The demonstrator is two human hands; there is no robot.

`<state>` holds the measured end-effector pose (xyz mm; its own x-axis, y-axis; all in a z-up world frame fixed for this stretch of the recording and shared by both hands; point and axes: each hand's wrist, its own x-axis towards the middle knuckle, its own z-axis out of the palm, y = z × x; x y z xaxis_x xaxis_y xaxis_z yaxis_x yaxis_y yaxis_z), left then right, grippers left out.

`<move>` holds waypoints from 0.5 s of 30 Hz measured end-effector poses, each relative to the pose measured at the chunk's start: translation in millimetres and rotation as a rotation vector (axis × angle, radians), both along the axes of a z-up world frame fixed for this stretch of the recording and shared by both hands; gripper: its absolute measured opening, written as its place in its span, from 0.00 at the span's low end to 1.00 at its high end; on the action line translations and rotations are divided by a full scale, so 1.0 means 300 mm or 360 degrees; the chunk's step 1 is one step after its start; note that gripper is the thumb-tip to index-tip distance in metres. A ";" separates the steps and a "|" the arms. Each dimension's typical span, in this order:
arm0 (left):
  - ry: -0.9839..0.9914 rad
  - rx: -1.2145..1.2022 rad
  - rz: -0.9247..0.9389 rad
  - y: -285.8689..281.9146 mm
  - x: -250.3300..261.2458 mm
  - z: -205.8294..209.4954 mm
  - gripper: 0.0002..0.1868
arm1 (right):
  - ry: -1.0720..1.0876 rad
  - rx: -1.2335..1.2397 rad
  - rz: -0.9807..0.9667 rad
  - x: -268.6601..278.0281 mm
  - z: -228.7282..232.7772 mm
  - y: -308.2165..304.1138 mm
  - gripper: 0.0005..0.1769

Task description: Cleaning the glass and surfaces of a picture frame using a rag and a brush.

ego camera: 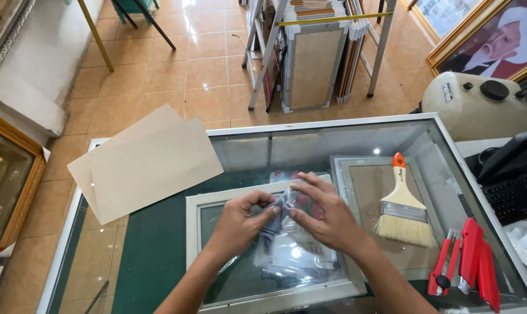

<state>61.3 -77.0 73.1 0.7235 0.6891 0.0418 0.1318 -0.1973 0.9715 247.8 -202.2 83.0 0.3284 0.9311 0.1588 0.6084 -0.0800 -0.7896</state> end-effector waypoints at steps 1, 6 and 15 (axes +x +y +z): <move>-0.0001 0.0001 -0.0006 -0.017 -0.001 0.020 0.09 | -0.0001 0.0001 -0.0006 -0.027 0.007 0.002 0.31; -0.0306 -0.0303 0.0287 -0.070 -0.002 0.049 0.09 | 0.1561 0.0149 0.0333 -0.123 0.017 0.025 0.22; 0.0918 0.1261 0.0617 0.199 -0.272 -0.120 0.35 | -0.0431 0.0031 -0.0031 -0.049 -0.045 0.064 0.09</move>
